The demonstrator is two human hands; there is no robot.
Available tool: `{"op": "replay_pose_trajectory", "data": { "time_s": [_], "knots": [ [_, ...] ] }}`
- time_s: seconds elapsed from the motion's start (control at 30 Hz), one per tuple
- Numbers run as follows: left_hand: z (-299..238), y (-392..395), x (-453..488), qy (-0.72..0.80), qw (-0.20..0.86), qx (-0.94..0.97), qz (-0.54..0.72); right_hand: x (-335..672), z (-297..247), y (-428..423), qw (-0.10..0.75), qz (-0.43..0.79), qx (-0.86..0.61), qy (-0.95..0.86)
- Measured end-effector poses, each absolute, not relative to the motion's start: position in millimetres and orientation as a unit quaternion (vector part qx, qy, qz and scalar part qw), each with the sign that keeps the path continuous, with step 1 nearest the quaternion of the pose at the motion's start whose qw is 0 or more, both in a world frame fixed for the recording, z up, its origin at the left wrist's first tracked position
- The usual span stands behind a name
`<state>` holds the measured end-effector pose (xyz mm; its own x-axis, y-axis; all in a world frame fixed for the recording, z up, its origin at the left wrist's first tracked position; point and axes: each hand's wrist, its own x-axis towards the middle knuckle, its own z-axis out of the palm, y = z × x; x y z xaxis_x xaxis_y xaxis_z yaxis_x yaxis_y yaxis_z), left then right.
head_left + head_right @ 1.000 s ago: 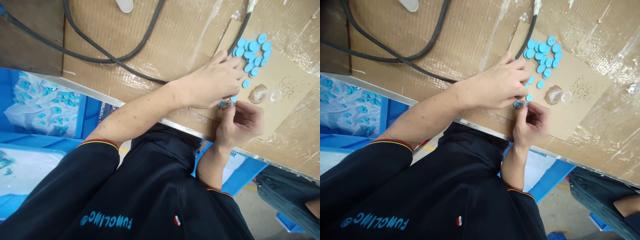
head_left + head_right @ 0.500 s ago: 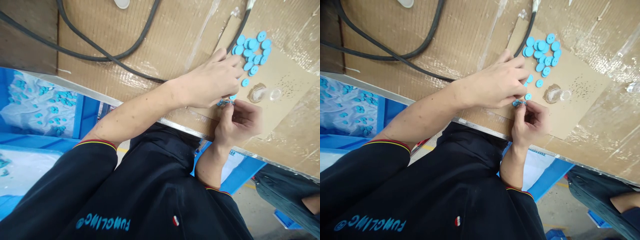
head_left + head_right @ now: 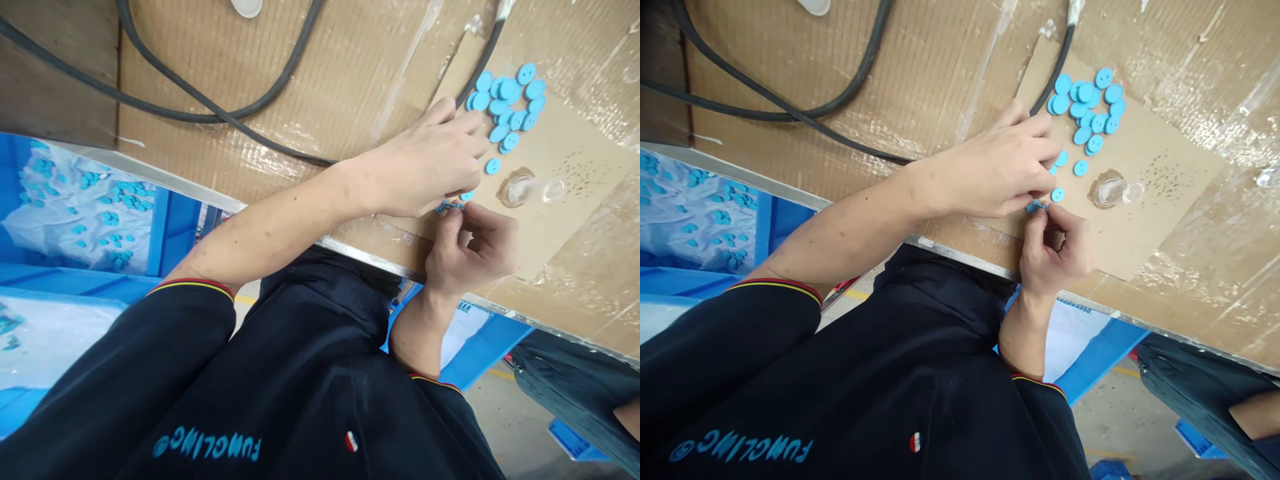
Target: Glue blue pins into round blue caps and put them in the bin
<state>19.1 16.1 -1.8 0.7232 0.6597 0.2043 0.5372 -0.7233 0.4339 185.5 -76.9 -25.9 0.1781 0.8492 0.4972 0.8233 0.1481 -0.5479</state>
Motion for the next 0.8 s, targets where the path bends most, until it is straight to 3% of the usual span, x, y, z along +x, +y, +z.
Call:
{"op": "replay_pose_trajectory", "data": {
  "time_s": [0.13,0.47,0.63,0.8],
  "knots": [
    [-1.7,15.9,18.4,0.334,0.187,0.903,0.194,185.2,-26.6,-76.5,0.407,-0.007,-0.645,-0.647],
    [-5.9,15.1,21.9,0.34,0.171,0.905,0.19,183.3,-26.4,-68.9,0.474,0.074,-0.626,-0.615],
    [-5.9,14.6,23.6,0.354,0.189,0.893,0.203,184.2,-25.5,-71.7,0.46,0.058,-0.62,-0.632],
    [-3.2,15.0,21.5,0.343,0.172,0.904,0.186,184.2,-25.6,-74.8,0.404,-0.034,-0.627,-0.666]
  ]
}}
